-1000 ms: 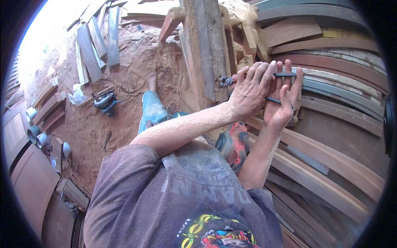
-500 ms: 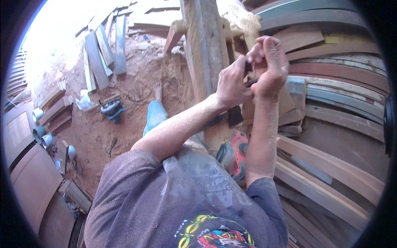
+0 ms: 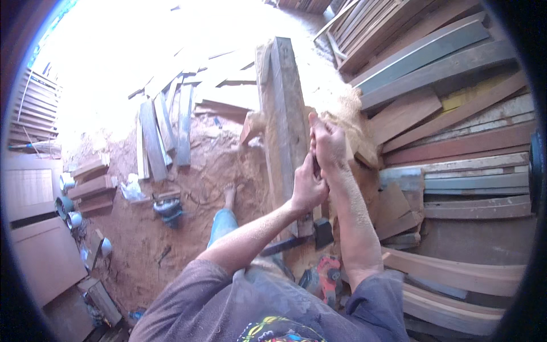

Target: The person measures a wooden plank with a tape measure, marks it with a pencil, and then uses a hammer and chisel to carve a notch into the wood. They repeatedly check the fit and refine the notch with the chisel.

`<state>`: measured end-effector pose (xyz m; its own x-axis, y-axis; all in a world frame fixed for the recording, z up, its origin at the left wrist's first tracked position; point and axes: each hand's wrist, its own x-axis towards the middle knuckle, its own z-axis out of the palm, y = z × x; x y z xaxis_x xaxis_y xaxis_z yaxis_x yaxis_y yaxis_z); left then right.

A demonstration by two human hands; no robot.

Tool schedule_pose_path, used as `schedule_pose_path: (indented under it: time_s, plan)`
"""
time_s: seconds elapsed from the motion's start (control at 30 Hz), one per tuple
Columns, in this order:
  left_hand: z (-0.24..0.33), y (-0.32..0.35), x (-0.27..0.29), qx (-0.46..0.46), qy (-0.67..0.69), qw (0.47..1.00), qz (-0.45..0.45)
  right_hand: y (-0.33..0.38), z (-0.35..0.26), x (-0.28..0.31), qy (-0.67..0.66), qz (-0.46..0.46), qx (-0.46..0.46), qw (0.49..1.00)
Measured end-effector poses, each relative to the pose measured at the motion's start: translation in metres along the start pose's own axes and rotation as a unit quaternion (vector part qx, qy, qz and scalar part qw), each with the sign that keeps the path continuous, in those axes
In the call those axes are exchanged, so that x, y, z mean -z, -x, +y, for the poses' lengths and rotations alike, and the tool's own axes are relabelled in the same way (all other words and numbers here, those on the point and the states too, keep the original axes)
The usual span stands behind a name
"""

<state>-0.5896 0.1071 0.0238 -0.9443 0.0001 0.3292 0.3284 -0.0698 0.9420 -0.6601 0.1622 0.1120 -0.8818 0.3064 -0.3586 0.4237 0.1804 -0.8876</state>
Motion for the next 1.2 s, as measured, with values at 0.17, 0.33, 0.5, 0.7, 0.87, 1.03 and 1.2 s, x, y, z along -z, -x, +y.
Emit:
schedule_pose_path:
  time_s: [0.17, 0.33, 0.5, 0.7, 0.87, 1.03, 1.2]
  plan:
    - [0.029, -0.009, 0.021, 0.091, -0.003, 0.995, -0.033, 0.026, -0.021, -0.004, -0.118, -0.017, 0.095, 0.988]
    - [0.016, -0.016, -0.001, 0.052, -0.038, 0.998, 0.008, -0.02, -0.014, -0.001, -0.078, -0.061, -0.043, 0.994]
    - [0.014, -0.016, -0.008, 0.268, -0.079, 0.959, -0.038, -0.009, 0.013, 0.019, -0.121, -0.066, 0.001, 0.991]
    - [0.024, -0.006, 0.01, 0.152, -0.012, 0.988, -0.002, 0.006, -0.002, -0.005, -0.09, -0.021, 0.012, 0.996]
    - [0.009, -0.014, 0.024, 0.263, 0.003, 0.965, -0.028, -0.03, 0.014, -0.023, -0.125, -0.091, -0.024, 0.988]
    - [0.03, -0.014, 0.019, 0.195, -0.052, 0.976, -0.08, 0.003, 0.016, 0.009, -0.045, -0.031, 0.076, 0.996]
    - [0.061, 0.025, 0.0, 0.078, -0.142, 0.974, -0.159, 0.082, 0.008, 0.072, -0.12, 0.001, 0.122, 0.985]
